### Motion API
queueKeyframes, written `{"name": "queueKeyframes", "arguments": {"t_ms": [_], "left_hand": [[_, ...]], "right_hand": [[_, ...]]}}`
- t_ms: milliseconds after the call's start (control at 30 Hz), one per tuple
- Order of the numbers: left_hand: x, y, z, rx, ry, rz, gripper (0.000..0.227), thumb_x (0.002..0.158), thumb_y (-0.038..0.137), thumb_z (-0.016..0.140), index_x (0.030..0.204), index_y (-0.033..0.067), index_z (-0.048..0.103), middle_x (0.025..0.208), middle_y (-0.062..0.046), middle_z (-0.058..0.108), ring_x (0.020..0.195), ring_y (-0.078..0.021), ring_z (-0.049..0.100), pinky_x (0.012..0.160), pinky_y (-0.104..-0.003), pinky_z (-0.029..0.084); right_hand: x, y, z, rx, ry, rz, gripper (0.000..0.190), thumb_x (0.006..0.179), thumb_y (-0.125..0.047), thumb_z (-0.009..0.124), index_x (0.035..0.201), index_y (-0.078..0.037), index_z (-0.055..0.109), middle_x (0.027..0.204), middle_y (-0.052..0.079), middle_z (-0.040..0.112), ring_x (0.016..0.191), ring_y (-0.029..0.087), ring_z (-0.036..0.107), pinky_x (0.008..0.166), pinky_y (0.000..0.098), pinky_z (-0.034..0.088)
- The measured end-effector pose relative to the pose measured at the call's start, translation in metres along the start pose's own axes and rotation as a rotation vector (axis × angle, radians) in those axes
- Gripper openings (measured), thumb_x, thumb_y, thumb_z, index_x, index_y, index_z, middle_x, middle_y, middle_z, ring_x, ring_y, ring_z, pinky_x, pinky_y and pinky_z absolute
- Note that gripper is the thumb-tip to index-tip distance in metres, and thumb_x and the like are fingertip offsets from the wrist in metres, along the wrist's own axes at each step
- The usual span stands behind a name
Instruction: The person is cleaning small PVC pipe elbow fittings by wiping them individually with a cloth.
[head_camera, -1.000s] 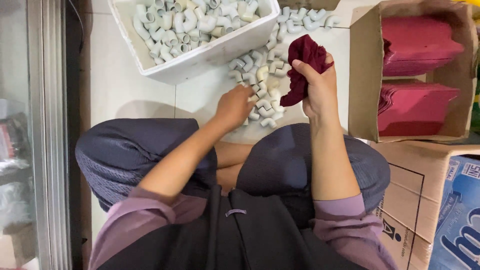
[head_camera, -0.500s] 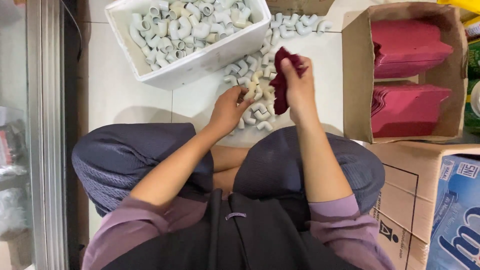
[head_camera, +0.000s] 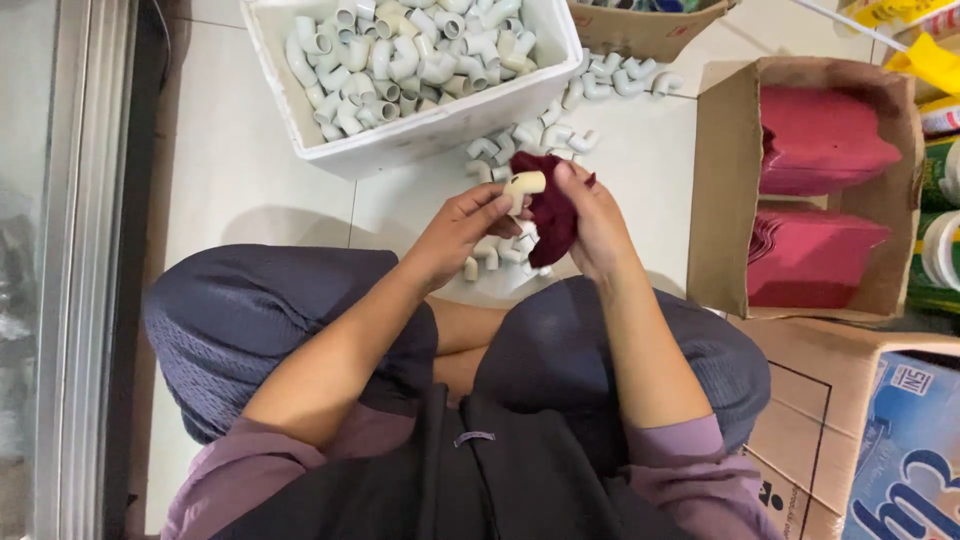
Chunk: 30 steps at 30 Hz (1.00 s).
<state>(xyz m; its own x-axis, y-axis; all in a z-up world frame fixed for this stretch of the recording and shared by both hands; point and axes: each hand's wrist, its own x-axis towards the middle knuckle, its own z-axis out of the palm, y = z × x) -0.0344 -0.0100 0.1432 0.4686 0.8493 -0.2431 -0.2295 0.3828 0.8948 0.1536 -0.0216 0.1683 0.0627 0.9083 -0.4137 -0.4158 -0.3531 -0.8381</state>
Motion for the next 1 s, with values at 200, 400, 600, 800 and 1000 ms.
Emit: {"name": "queueKeyframes", "arguments": {"t_ms": [200,400,600,800,1000], "left_hand": [[0.009,-0.012,-0.012,0.065,0.056,-0.078,0.036,0.103,0.039,0.064,0.111,0.0053,0.073,0.091,-0.008,0.074,0.084,-0.0138,0.071,0.081,-0.027,0.058],[0.008,0.01,-0.009,0.289,0.07,-0.031,0.031,0.093,0.035,0.077,0.094,0.0043,0.075,0.078,-0.011,0.071,0.078,-0.0174,0.07,0.078,-0.03,0.056],[0.011,-0.001,-0.011,0.234,0.11,0.036,0.024,0.09,0.028,0.081,0.102,0.009,0.072,0.079,-0.006,0.072,0.076,-0.0112,0.062,0.075,-0.026,0.053],[0.01,-0.002,-0.011,0.263,0.206,0.024,0.034,0.089,0.022,0.083,0.116,0.0077,0.069,0.093,-0.011,0.073,0.088,-0.017,0.069,0.081,-0.032,0.057],[0.014,-0.017,-0.029,0.126,0.322,-0.006,0.034,0.081,0.02,0.09,0.106,0.0032,0.073,0.084,-0.01,0.072,0.081,-0.0157,0.071,0.075,-0.027,0.06]], "right_hand": [[-0.008,-0.003,0.006,-0.429,-0.096,-0.17,0.033,0.082,-0.011,0.087,0.112,-0.006,0.074,0.083,0.011,0.074,0.075,0.016,0.071,0.073,0.0297,0.059],[-0.007,-0.002,0.009,-0.294,-0.009,-0.043,0.024,0.083,-0.013,0.087,0.101,-0.004,0.074,0.086,0.009,0.074,0.078,0.019,0.07,0.078,0.0369,0.06],[0.003,0.013,-0.002,-0.214,0.084,-0.059,0.019,0.086,-0.014,0.086,0.094,-0.007,0.071,0.081,0.006,0.071,0.079,0.018,0.072,0.075,0.0338,0.061],[-0.021,-0.005,0.015,-0.61,0.003,-0.172,0.044,0.106,-0.044,0.057,0.092,-0.003,0.065,0.092,0.02,0.065,0.093,0.03,0.062,0.087,0.0468,0.048],[-0.032,-0.007,0.033,-0.942,-0.177,-0.608,0.024,0.106,-0.017,0.062,0.09,0.0,0.068,0.099,0.015,0.062,0.086,0.03,0.062,0.08,0.0384,0.05]]}}
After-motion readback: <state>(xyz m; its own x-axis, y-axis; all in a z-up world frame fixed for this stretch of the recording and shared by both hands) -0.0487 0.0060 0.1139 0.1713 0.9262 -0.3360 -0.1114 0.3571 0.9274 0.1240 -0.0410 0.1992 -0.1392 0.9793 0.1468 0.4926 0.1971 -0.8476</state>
